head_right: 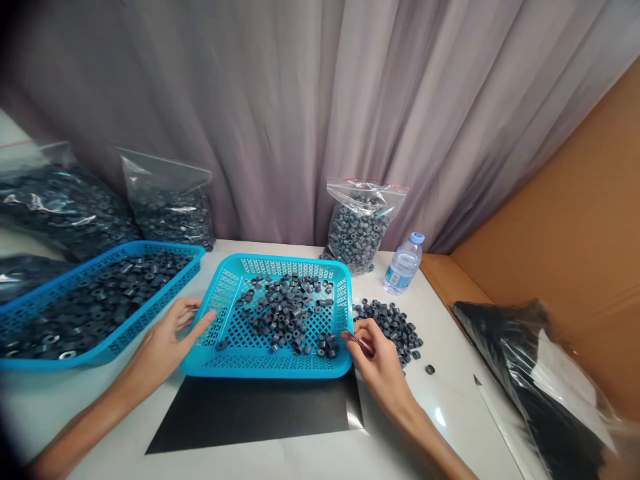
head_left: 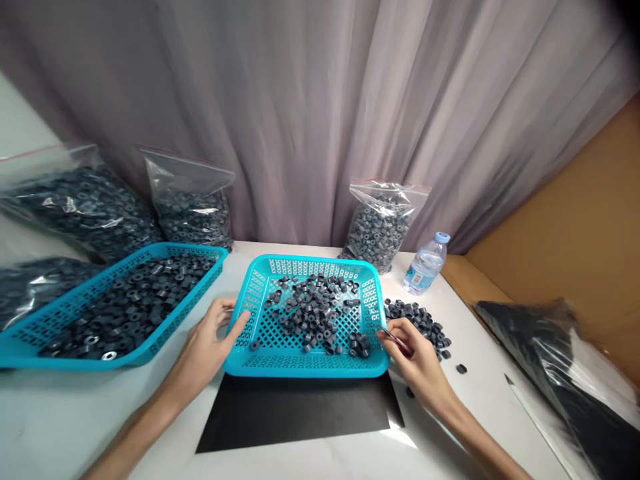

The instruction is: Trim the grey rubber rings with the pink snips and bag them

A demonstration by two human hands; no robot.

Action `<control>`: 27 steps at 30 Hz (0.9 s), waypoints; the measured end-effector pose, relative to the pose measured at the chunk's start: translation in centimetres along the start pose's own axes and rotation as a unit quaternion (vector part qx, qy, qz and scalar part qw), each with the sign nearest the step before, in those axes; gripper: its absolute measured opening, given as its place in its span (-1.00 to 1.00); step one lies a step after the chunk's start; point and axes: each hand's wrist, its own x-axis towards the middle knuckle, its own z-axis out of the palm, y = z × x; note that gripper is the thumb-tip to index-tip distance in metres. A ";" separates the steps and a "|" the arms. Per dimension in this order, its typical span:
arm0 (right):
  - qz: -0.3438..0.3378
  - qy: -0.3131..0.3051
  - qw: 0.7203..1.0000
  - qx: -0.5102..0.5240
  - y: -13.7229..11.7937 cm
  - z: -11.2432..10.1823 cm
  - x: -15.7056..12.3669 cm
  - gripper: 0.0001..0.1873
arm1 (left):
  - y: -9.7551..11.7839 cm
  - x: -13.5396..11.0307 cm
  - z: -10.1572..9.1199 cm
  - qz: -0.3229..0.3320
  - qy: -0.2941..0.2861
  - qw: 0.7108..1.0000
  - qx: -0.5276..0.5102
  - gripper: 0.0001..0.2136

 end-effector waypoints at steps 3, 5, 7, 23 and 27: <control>-0.006 0.003 1.000 -0.020 0.1 0.0 0.0 -0.70 | 1.1 -0.1 -0.3 0.083 0.069 0.986 0.124 -0.59; -0.008 0.013 0.999 -0.030 0.2 0.2 0.1 -0.68 | 2.6 0.2 -0.1 0.159 0.086 0.960 0.215 -0.57; -0.006 0.025 0.999 -0.034 0.4 0.4 0.2 -0.66 | 4.7 0.7 0.9 0.215 0.022 0.938 0.270 -0.56; 0.001 0.062 0.997 -0.038 0.3 0.9 0.8 -0.60 | 7.2 3.5 9.7 0.229 -0.291 0.888 0.274 -0.28; 0.003 0.060 0.997 -0.039 0.1 0.9 0.8 -0.60 | 6.4 3.5 10.3 0.266 -0.287 0.885 0.252 -0.45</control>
